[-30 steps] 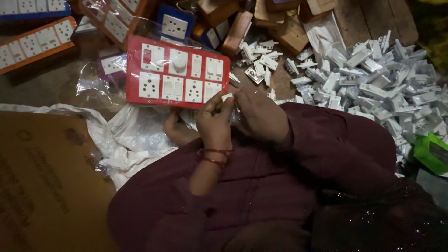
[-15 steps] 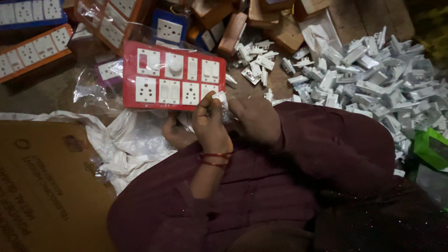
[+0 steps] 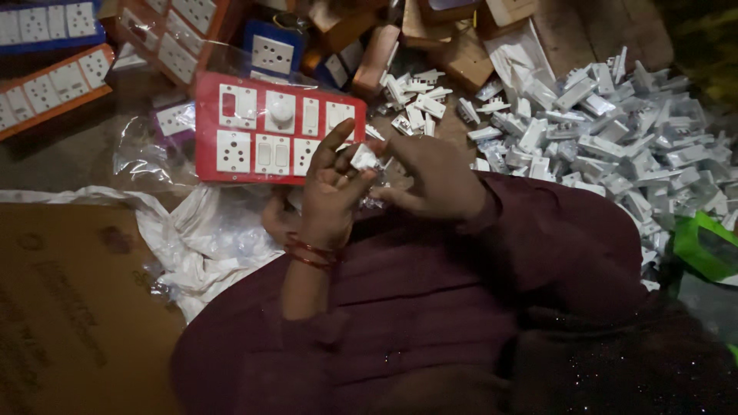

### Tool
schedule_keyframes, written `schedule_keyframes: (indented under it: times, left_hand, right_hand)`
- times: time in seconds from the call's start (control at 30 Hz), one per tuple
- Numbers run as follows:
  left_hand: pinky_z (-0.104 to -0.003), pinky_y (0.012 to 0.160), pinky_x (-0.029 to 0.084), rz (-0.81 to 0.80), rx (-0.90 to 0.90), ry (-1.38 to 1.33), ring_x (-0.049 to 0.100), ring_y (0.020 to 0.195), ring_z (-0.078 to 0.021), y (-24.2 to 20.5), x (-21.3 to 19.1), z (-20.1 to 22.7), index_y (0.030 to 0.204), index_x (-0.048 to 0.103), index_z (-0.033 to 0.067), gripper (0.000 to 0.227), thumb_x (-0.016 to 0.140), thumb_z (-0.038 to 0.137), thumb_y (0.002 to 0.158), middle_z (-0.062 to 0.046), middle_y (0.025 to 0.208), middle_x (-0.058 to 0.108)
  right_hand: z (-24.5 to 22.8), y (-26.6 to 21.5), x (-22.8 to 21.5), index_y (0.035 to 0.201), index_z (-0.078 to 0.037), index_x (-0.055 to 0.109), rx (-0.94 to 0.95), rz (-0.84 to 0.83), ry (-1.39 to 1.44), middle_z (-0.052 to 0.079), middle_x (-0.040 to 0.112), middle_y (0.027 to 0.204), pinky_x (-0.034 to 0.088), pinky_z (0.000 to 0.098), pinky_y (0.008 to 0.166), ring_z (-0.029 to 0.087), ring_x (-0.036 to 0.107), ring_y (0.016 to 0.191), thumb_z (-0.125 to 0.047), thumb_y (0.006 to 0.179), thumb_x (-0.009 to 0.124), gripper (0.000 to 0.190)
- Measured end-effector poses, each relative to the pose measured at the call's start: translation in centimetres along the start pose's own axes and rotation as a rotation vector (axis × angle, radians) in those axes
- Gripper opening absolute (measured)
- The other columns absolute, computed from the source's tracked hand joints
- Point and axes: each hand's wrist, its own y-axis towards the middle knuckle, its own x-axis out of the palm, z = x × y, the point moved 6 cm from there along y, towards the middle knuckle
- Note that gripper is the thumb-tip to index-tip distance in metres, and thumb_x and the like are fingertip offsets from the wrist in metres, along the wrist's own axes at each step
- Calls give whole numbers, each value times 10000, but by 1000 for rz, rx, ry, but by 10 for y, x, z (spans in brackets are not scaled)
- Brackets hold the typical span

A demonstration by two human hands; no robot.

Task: The person is assembling small white plastic electrical components, possibly switches or sockets, by hand. They pick up individual pieces from a pile and fit them together, occasionally holding a red multi-gang switch plate for reference.

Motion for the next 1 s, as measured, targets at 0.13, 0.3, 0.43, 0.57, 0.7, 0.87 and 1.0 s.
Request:
schedule_keyframes:
  times: [0.13,0.3,0.43,0.57,0.7,0.87,1.0]
  left_hand:
    - [-324,975,594,2,62,53,655,1230,-229,0,0,-2,1607,336,97,763,624,-154,946,-189,1380,641]
    - [-331,1007,596,8,108,138,640,1249,-231,-2,-2,-10,1581,340,96,764,632,-161,924,-169,1414,627]
    - [-331,1067,562,-44,234,247,596,1345,-236,-6,2,-10,1564,390,55,693,642,-184,964,-173,1447,617]
    - [-336,1147,536,-65,350,326,583,1415,-253,-9,6,-8,1550,407,53,654,614,-195,981,-181,1440,624]
    - [-319,1059,584,-34,308,256,576,1406,-241,-8,8,-9,1559,362,64,634,555,-181,1007,-159,1483,572]
    - [-308,1013,584,68,324,241,612,1329,-235,-10,22,2,1582,332,66,705,560,-200,970,-175,1443,596]
    - [-363,930,581,361,266,368,626,1230,-270,-6,11,19,1556,353,88,712,609,-152,937,-173,1478,502]
  right_hand:
    - [-5,0,2,1179,-65,607,-11,68,-89,140,660,922,510,444,741,344,670,854,-320,890,769,418]
    - [0,-3,1,1119,-53,603,24,102,-49,167,634,905,502,450,709,364,648,828,-272,872,749,361]
    - [2,-4,2,1136,-54,605,13,109,-125,160,637,885,501,462,714,378,644,817,-231,877,724,335]
    - [3,-5,6,1036,-41,597,56,81,-207,140,627,796,475,465,651,362,633,738,-213,863,762,295]
    - [-5,-8,-1,944,-43,589,5,175,-185,136,607,750,466,452,609,343,628,688,-166,819,783,261]
    - [-16,-9,0,970,-34,624,-94,246,-219,122,601,736,448,449,576,335,611,651,-145,813,795,257]
    - [-31,-15,2,832,-68,564,-274,322,-326,109,596,745,436,433,576,310,596,647,-126,805,804,248]
